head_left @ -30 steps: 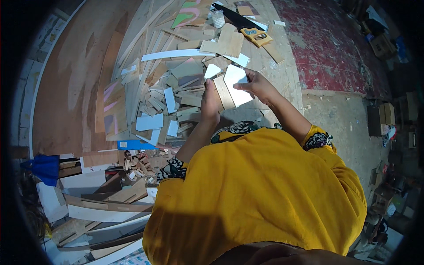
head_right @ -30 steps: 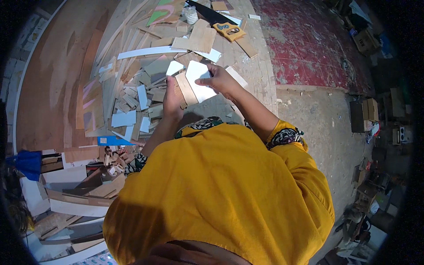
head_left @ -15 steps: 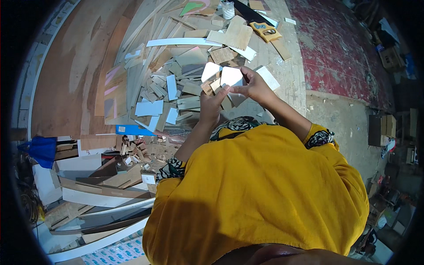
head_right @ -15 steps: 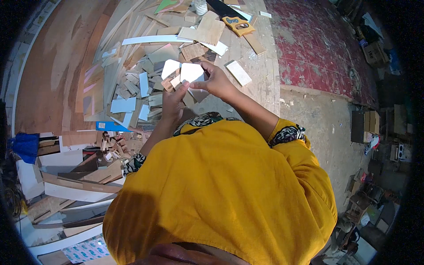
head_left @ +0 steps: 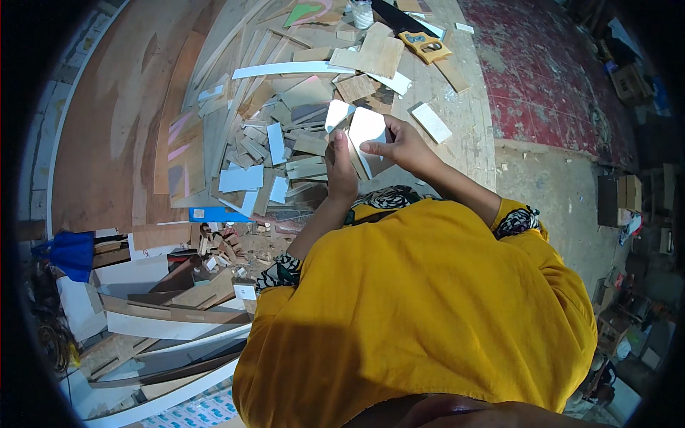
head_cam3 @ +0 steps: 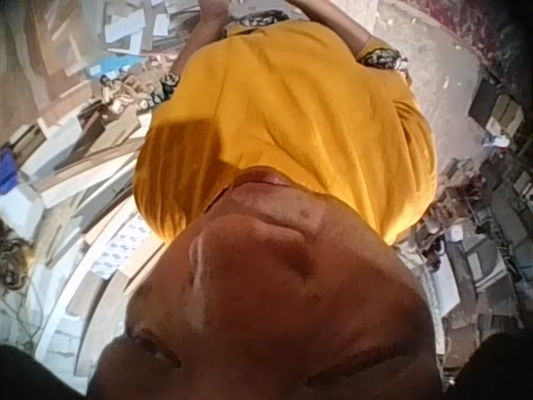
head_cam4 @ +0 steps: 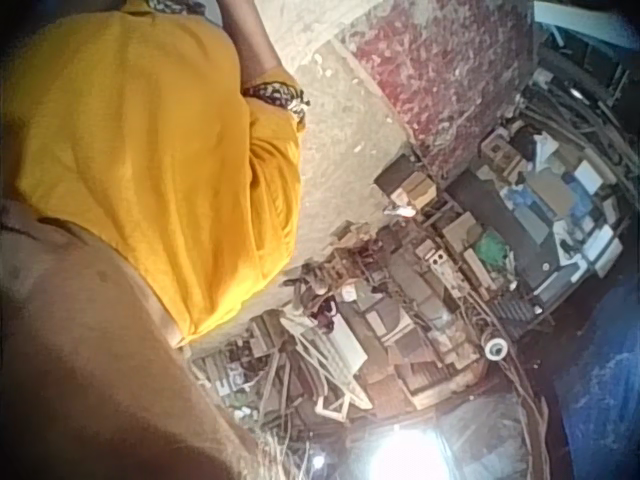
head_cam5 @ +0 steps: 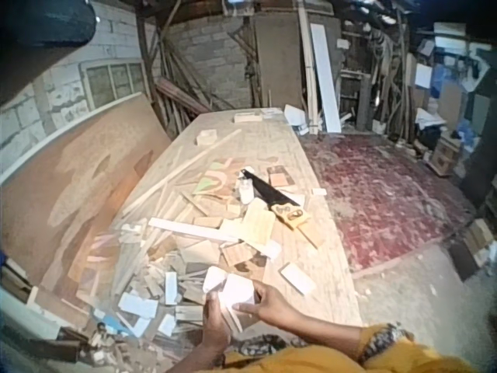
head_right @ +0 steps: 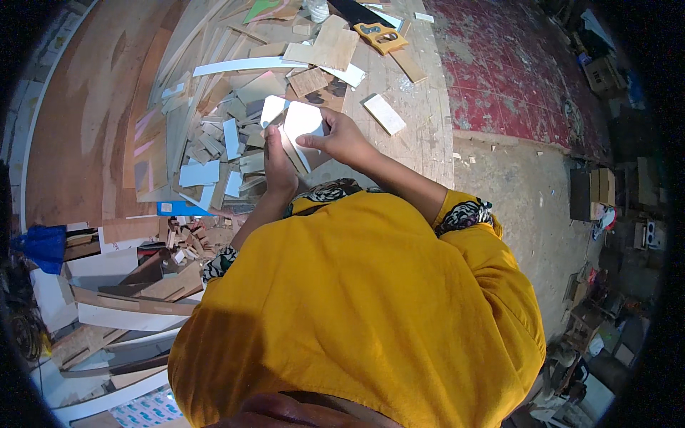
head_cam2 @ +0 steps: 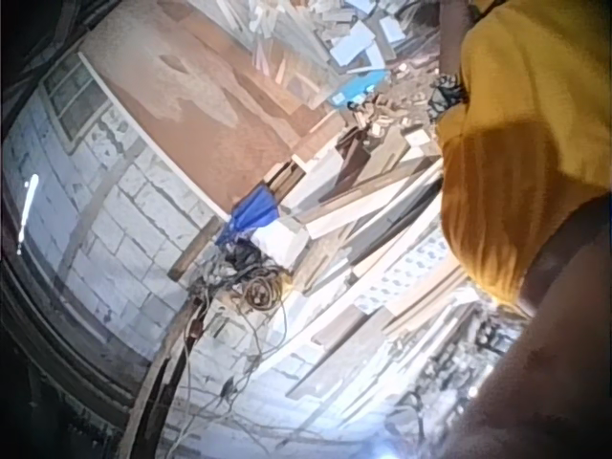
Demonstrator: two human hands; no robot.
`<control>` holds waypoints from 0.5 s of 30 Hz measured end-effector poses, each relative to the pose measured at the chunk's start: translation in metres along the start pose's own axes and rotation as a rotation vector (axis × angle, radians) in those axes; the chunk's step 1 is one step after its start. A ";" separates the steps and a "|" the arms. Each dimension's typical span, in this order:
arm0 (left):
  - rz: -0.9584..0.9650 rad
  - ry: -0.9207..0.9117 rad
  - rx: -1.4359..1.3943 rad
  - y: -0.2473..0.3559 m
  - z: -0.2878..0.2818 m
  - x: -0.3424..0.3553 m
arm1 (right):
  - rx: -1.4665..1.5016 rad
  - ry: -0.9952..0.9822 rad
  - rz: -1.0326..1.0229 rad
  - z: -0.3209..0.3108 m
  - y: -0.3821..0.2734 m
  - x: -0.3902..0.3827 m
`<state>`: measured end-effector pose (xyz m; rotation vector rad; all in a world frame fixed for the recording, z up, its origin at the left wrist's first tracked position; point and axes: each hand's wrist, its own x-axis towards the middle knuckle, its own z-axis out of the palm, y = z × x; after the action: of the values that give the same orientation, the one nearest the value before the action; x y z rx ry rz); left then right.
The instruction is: Use a handsaw to cut a small piece of wood and then examine the fit with other pieces.
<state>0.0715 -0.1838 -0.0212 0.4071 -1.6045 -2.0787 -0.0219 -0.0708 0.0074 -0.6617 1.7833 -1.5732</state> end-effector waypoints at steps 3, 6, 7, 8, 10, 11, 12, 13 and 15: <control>-0.019 -0.101 -0.137 0.002 0.000 0.003 | 0.057 0.012 -0.024 -0.006 0.006 0.003; -0.094 0.030 -0.414 0.018 0.007 0.010 | 0.260 -0.006 -0.007 -0.018 0.006 0.007; -0.174 -0.046 -0.573 -0.002 -0.011 0.021 | 0.298 0.028 0.028 -0.024 0.006 0.009; -0.182 -0.052 -0.573 0.005 -0.014 0.022 | 0.337 0.066 0.064 -0.032 0.006 0.010; -0.166 -0.187 -0.487 0.022 -0.015 0.020 | 0.466 0.143 0.144 -0.048 -0.007 0.009; -0.178 -0.183 -0.567 0.022 -0.015 0.023 | 0.471 0.163 0.141 -0.056 -0.007 0.011; -0.179 -0.185 -0.567 0.023 -0.015 0.023 | 0.476 0.183 0.138 -0.061 -0.008 0.012; -0.189 -0.199 -0.579 0.023 -0.015 0.023 | 0.487 0.175 0.144 -0.063 -0.009 0.013; -0.202 -0.221 -0.593 0.023 -0.011 0.025 | 0.493 0.130 0.121 -0.060 -0.013 0.011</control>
<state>0.0607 -0.2105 -0.0003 0.1342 -0.9998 -2.6961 -0.0752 -0.0417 0.0223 -0.2161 1.4048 -1.9056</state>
